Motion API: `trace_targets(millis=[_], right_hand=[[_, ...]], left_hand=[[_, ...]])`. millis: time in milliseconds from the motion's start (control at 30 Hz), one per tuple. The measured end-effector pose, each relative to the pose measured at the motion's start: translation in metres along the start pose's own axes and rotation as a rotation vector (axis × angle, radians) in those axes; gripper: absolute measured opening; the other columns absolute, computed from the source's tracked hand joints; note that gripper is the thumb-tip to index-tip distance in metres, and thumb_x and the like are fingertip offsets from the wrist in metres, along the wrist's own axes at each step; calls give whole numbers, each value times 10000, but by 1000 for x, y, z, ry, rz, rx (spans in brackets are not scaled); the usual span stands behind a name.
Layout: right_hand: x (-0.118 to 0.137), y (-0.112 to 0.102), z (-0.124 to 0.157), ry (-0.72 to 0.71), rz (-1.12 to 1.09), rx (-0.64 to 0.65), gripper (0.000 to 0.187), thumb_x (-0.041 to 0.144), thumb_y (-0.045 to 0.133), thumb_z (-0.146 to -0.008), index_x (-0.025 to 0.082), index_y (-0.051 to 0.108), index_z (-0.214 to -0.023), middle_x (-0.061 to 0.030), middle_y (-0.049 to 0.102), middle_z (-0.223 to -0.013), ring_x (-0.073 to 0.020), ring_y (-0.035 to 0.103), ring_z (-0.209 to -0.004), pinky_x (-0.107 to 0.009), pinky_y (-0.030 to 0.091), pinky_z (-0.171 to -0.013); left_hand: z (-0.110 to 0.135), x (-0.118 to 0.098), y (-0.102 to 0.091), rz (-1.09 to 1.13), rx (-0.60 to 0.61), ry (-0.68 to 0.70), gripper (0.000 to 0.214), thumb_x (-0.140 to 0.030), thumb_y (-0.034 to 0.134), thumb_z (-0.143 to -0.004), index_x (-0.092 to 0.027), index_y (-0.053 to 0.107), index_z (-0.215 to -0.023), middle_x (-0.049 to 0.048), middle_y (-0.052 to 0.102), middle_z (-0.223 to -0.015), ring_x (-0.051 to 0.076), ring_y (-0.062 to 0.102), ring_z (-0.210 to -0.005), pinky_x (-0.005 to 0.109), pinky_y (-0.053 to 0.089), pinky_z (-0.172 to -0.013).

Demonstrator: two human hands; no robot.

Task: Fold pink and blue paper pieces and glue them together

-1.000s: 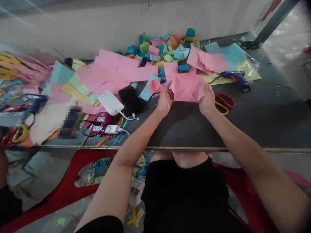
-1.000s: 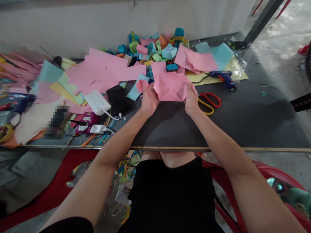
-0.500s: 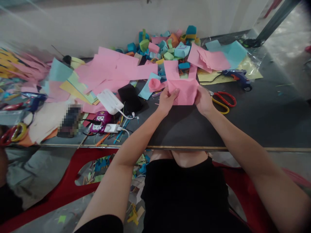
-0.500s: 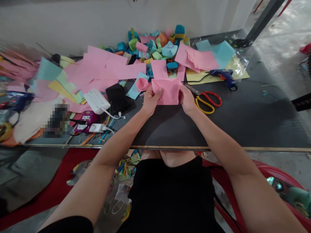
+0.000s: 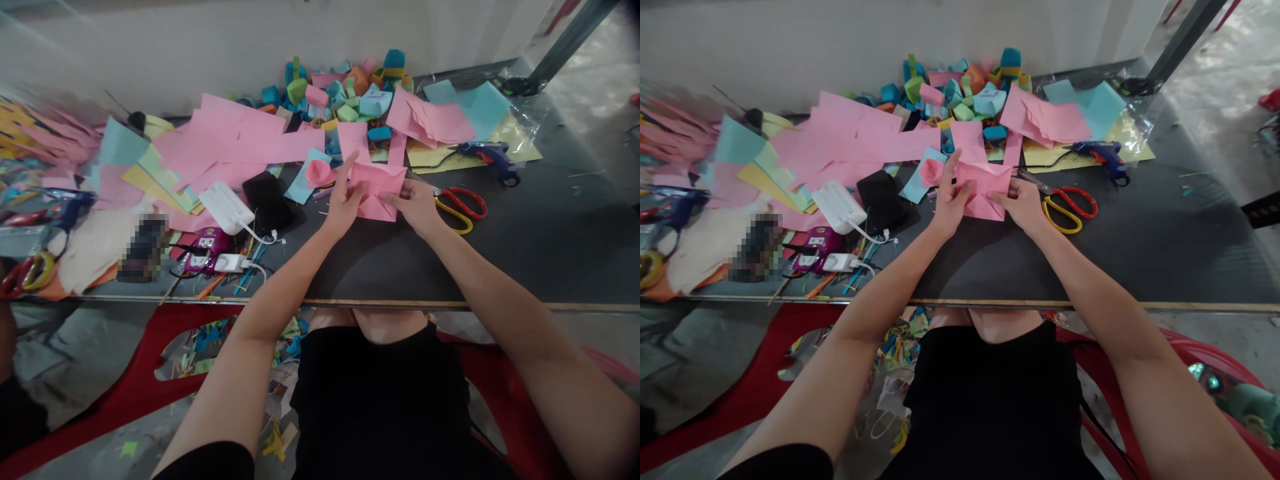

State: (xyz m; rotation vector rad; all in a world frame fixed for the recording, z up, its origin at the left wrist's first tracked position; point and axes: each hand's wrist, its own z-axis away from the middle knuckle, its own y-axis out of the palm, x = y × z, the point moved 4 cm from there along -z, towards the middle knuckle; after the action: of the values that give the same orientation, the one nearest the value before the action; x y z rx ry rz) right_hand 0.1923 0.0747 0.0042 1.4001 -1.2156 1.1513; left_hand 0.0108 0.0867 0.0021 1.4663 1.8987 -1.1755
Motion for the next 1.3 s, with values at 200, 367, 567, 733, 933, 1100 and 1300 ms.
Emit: trace_targets(millis=[200,367,567,733,933,1100,1300], right_hand=[[2,1,1,5,-22,8,437,428,970,-585,219,795,-926,-43,832,-898,-287,794,-939,-543,646,-986],[3,3,2,20,-12,15,398,350,961,-605,191,798,-931,-61,828,-912,-285,792,-930,-507,669,-927],[5,3,3,9,-12,20,333,295,935,-660,187,789,-939,-69,822,-911,-282,789,-955,-509,653,-978],[6,0,3,-16,6,-7,391,420,952,-627,221,790,-922,-40,830,-908,-286,788,-960,-533,641,-988],[4,-2,1,-31,24,-27,373,447,953,-619,234,797,-882,-32,818,-874,-269,785,-934,-501,652,-943],[2,-2,0,-44,-41,-25,395,453,959,-629,232,799,-915,-32,823,-892,-265,789,-929,-509,650,-953],[0,-2,0,-39,-39,-19,452,497,969,-610,234,794,-934,-45,832,-953,-280,787,-973,-513,649,-988]], left_hand=[[5,-31,-12,-1,20,75,621,-734,327,-1058,-237,695,-1108,67,786,-1142,230,731,-1110,441,579,-1020],[4,-29,-11,-34,30,-27,536,-711,435,-1031,-256,717,-1042,54,809,-1109,240,742,-984,478,597,-921],[2,-25,-9,-43,63,-10,542,-752,462,-1009,-274,709,-1073,27,796,-1121,235,708,-1077,503,555,-1034],[1,-23,-9,-81,101,82,555,-715,566,-981,-210,697,-1169,82,768,-1255,247,697,-1199,481,519,-1121],[0,-15,-7,-53,151,66,580,-720,576,-967,-238,663,-1277,102,723,-1369,271,660,-1308,470,506,-1143],[0,-11,-5,13,159,72,640,-767,625,-924,-265,656,-1319,60,714,-1411,305,624,-1364,515,479,-1208],[0,-2,-4,54,89,172,659,-745,450,-1020,-313,485,-1516,69,560,-1611,276,510,-1517,508,398,-1304]])
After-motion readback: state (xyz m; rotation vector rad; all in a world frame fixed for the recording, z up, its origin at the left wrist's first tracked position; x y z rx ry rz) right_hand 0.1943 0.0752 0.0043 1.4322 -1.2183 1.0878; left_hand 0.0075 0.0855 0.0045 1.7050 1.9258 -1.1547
